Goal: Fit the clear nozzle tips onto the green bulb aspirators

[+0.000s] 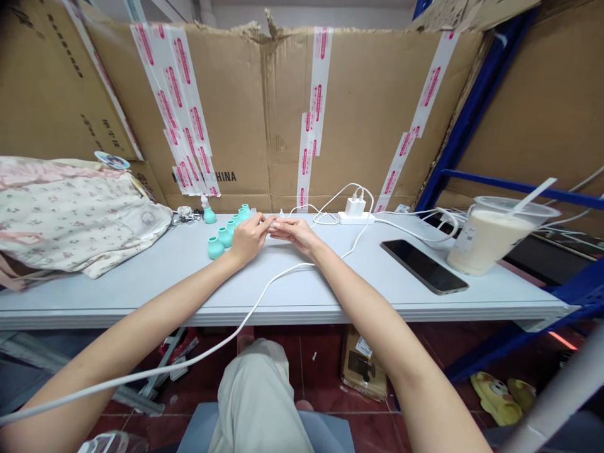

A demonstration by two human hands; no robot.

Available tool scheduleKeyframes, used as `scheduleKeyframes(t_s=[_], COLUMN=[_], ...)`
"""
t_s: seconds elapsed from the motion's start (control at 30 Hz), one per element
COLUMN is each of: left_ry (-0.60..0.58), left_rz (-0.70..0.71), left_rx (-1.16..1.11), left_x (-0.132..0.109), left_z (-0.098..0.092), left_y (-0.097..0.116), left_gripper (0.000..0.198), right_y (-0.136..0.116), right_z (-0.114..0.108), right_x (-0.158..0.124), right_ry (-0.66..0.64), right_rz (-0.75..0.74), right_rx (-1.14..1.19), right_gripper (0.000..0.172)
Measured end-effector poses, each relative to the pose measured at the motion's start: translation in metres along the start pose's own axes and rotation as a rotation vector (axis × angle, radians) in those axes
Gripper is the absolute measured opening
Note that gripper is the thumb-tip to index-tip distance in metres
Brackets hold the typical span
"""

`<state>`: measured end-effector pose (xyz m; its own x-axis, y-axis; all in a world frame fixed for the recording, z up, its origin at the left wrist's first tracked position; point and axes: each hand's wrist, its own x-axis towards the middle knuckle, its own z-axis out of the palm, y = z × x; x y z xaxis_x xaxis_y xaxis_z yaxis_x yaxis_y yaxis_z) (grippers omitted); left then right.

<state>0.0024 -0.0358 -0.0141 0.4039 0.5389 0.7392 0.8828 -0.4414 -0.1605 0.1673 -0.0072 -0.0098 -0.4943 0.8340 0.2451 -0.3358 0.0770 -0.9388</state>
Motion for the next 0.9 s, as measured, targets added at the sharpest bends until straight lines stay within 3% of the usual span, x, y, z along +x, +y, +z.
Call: scheduleKeyframes(t_s=[0.23,0.47,0.7,0.9], left_ry=[-0.02,-0.038,0.12,0.257], left_rz=[-0.019,-0.031,-0.063,0.03], left_rx=[0.015,-0.026,-0.222,-0.307], left_x=[-0.002,-0.001,0.003,0.007], left_z=[0.001,0.0,0.001,-0.003], left_y=[0.003,0.004,-0.002,-0.009], left_gripper=[0.039,0.038,0.038,0.035], right_y=[-0.002,-0.003,-0.002,-0.008], right_z=[-0.001,0.0,0.0,0.004], right_x=[-0.002,-0.002,-0.002,-0.004], right_ry=[-0.029,0.028,-0.02,-0.027], right_rz=[-0.01,0.006,-0.021,-0.043], right_rx=[0.005,-0.012,0.0,0.009], right_gripper=[0.036,0.039,0.04,0.037])
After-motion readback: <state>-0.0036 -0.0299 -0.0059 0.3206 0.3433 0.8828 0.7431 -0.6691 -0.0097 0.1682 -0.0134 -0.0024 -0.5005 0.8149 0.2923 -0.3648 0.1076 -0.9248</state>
